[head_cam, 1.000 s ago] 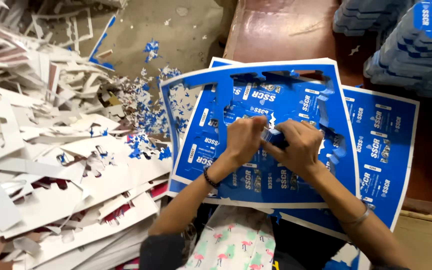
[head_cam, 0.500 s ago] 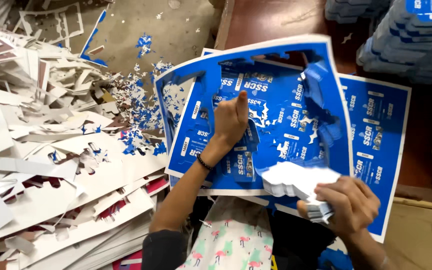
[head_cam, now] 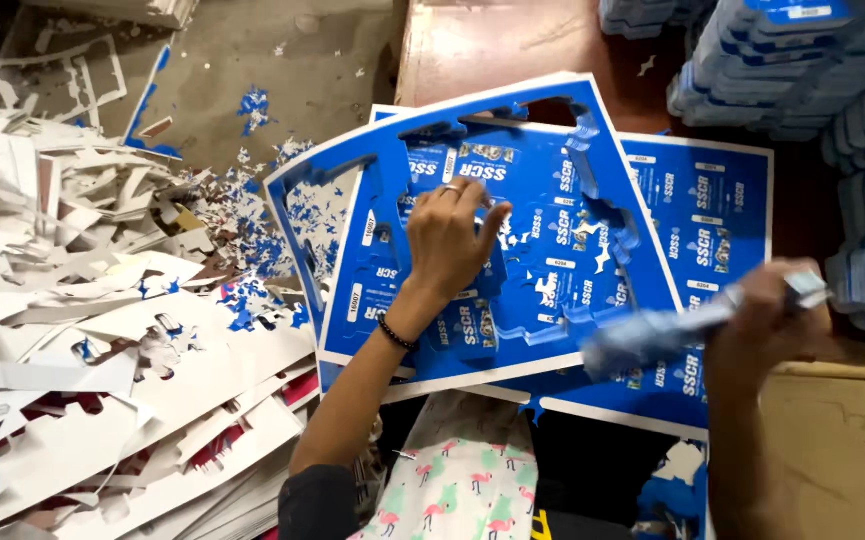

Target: The person removes blue printed cards from a large die-cut white sheet by hand, placing the cards into a stack and setting the remaining waste sheet aside.

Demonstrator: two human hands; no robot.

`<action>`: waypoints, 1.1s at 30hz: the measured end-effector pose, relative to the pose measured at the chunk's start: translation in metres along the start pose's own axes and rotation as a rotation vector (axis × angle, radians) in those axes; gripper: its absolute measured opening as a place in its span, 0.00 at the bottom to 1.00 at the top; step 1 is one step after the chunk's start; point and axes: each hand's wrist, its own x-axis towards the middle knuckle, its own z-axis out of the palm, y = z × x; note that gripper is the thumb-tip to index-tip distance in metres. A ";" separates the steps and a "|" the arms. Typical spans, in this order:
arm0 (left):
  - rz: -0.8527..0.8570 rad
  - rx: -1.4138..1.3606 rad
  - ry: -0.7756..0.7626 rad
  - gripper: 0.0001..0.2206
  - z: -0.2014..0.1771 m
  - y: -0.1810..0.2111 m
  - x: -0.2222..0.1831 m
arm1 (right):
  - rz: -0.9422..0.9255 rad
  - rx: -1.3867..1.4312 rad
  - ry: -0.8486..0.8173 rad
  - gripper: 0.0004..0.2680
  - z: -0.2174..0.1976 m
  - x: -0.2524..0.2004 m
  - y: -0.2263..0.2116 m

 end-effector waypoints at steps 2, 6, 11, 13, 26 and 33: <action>0.174 -0.173 0.154 0.23 -0.017 0.015 0.011 | -0.301 -0.151 -0.128 0.13 0.042 0.032 -0.009; 0.165 -0.051 -0.122 0.28 -0.022 0.046 0.032 | -0.436 -0.176 -0.296 0.13 0.127 0.071 -0.018; 0.013 0.218 -0.532 0.13 0.024 0.048 0.061 | -0.118 0.047 -0.388 0.14 0.172 0.078 -0.009; -0.003 0.181 -0.513 0.08 0.043 0.039 0.062 | -0.026 0.215 -0.623 0.18 0.157 0.083 -0.006; -0.098 0.179 -0.408 0.03 0.077 0.054 0.035 | 0.093 -0.432 -0.650 0.11 0.144 0.097 0.004; -0.101 0.165 -0.416 0.05 0.072 0.059 0.023 | 0.296 -0.689 -0.987 0.13 0.164 0.129 0.002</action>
